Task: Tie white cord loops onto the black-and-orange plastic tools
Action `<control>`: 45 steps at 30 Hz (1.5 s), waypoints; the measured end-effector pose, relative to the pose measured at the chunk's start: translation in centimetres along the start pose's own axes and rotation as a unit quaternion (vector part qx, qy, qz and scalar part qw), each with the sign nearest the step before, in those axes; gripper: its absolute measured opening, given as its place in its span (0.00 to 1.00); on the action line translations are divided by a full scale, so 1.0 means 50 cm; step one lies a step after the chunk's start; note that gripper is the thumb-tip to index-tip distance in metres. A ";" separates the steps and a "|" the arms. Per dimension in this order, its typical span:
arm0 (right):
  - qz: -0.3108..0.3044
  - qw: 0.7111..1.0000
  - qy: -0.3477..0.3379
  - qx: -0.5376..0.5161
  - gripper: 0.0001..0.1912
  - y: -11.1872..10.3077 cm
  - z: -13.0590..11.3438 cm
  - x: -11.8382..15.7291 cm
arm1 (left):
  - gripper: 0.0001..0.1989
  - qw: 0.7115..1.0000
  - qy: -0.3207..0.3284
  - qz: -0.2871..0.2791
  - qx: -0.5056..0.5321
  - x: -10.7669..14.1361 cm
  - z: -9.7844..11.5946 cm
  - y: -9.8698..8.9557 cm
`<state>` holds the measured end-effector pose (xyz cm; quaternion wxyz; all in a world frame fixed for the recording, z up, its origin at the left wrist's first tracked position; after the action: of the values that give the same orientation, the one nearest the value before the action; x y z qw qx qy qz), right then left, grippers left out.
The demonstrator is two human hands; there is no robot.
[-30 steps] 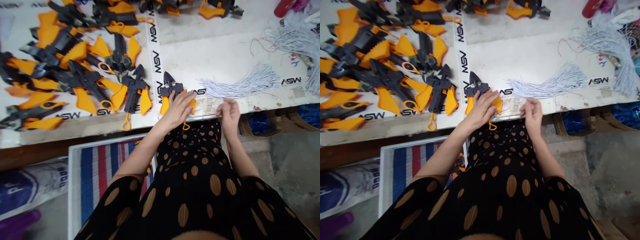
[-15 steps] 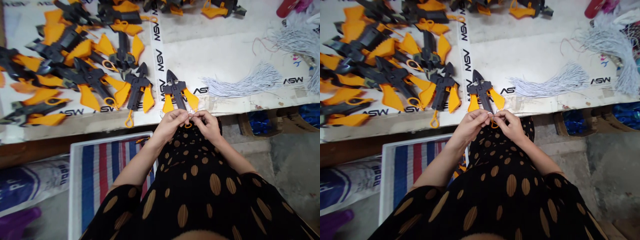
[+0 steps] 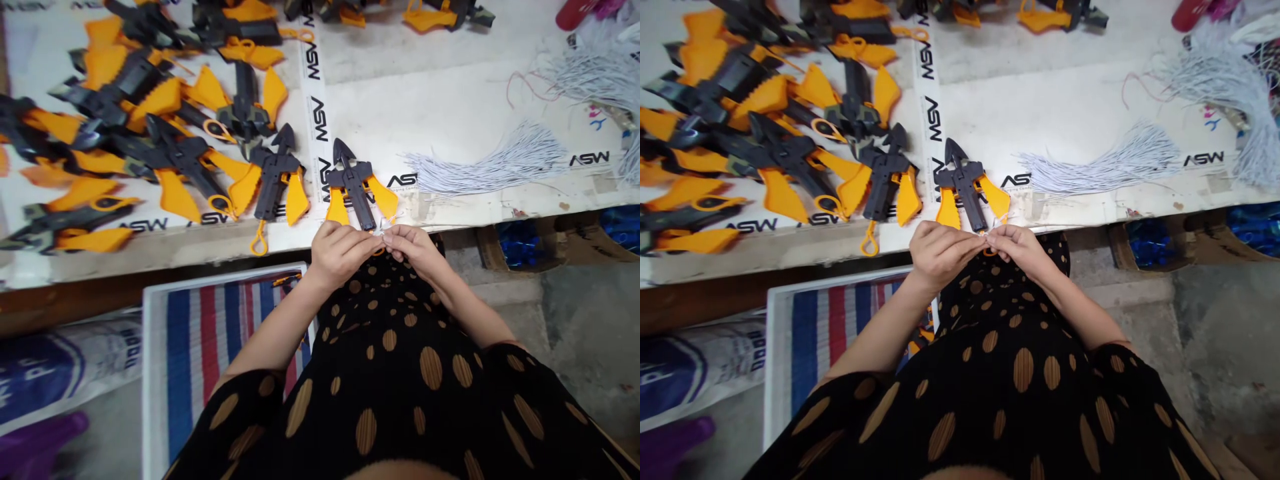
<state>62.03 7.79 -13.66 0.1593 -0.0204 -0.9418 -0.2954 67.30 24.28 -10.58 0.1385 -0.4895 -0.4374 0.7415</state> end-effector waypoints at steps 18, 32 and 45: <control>-0.080 0.982 -0.008 0.171 0.19 0.006 -0.038 0.016 | 0.09 0.971 -0.109 -0.058 0.203 -0.023 -0.001 -0.009; 0.004 0.860 -0.320 0.398 0.04 0.035 -0.018 0.027 | 0.06 0.946 -0.286 -0.068 0.139 0.006 0.039 -0.007; -0.086 0.920 -0.273 0.268 0.13 0.021 0.016 0.023 | 0.05 0.800 -0.405 -0.169 0.409 0.007 0.033 -0.007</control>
<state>60.83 9.06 -13.34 -0.1302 0.0246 -0.9908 -0.0276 65.66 23.88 -10.31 0.2594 0.0396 -0.1858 0.9469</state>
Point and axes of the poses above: each hand's wrist, its own x-axis away from the middle knuckle, its own y-axis out of the palm, z = x × y, the point moved 3 cm from there along -x, towards the middle knuckle, and after that the axes turned 15 degrees about -x, right-handed, at the moved point
